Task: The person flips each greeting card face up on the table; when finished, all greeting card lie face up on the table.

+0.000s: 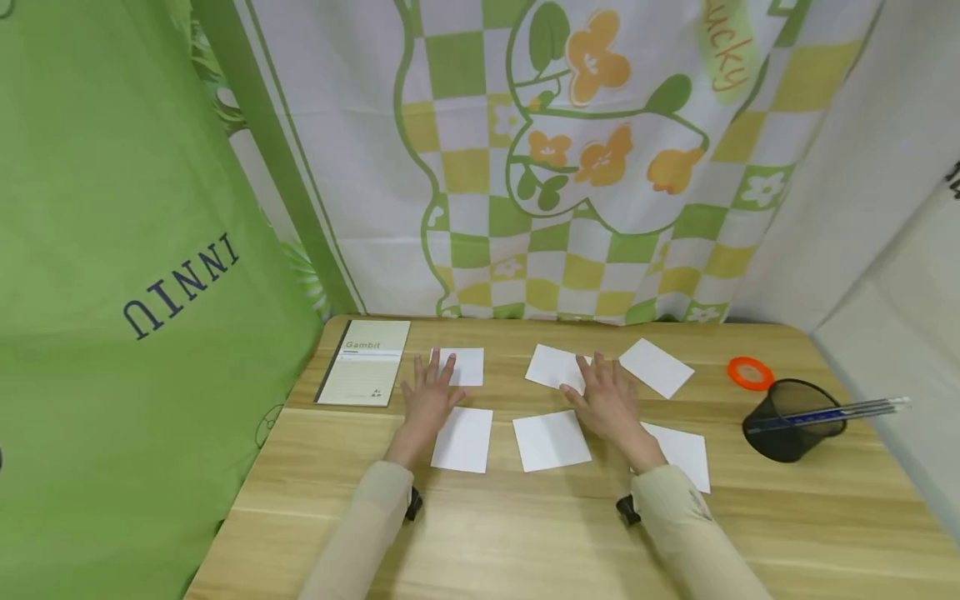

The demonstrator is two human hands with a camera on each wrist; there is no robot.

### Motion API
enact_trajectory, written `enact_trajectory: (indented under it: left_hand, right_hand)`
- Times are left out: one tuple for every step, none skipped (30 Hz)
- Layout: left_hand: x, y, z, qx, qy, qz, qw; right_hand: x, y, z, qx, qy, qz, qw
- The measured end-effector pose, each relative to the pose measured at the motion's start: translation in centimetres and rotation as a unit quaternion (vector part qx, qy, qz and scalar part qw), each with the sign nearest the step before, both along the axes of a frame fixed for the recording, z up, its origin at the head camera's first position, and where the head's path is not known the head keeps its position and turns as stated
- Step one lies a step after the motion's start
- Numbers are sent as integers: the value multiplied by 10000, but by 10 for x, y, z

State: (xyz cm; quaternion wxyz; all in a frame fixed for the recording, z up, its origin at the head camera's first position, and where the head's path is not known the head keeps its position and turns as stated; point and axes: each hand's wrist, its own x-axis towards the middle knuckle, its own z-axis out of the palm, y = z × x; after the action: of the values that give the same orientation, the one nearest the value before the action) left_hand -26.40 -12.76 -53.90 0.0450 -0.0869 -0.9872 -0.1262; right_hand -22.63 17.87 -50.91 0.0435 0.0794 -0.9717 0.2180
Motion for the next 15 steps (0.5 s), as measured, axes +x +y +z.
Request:
enact_trajectory:
  left_hand:
    - [-2, -2, 0, 20, 26, 1, 10000]
    - [-4, -4, 0, 7, 39, -1, 10000]
    - [-7, -6, 1, 3, 26, 13, 10000]
    - [-8, -7, 2, 25, 6, 18, 10000]
    - [-16, -12, -7, 43, 102, -23, 9999]
    - [-17, -14, -6, 104, 97, -35, 9999]
    - [-19, -16, -6, 104, 82, -40, 9999]
    - [-19, -18, -5, 104, 77, -42, 9999]
    - [-20, -20, -5, 118, 79, -30, 9999]
    - [-19, -22, -6, 121, 78, -34, 9999]
    - [-19, -25, -8, 109, 86, -42, 9999]
    - [-13, -24, 0, 102, -53, -12, 9999]
    - [-13, -26, -3, 70, -102, -8, 9999]
    - [-13, -27, -4, 80, -162, -10, 9998]
    - [-13, -28, -7, 75, -231, -9, 9997]
  right_hand:
    - [-2, -2, 0, 11, 11, 33, 10000]
    - [-5, -4, 1, 3, 24, 71, 10000]
    - [-7, -7, 1, 11, 36, 113, 9999]
    - [-9, -9, 2, 20, 28, 148, 9999]
    - [-12, -13, 2, 43, 31, 182, 9998]
    - [-14, -16, 2, 58, 11, 216, 9997]
    - [-16, -19, 1, 80, 28, 252, 9996]
    - [-18, -23, 0, 63, 31, 285, 9996]
    - [-19, -28, -1, 59, 36, 323, 9995]
    - [-20, -32, -2, 56, 44, 355, 9993]
    - [-20, -36, -3, 14, 42, 384, 9993]
    - [-21, -40, -5, -27, 39, 420, 9991]
    - [-21, -44, -6, -59, 56, 451, 9990]
    - [-21, -47, -7, -89, 40, 486, 9988]
    - [-22, -50, -8, -103, 32, 518, 9986]
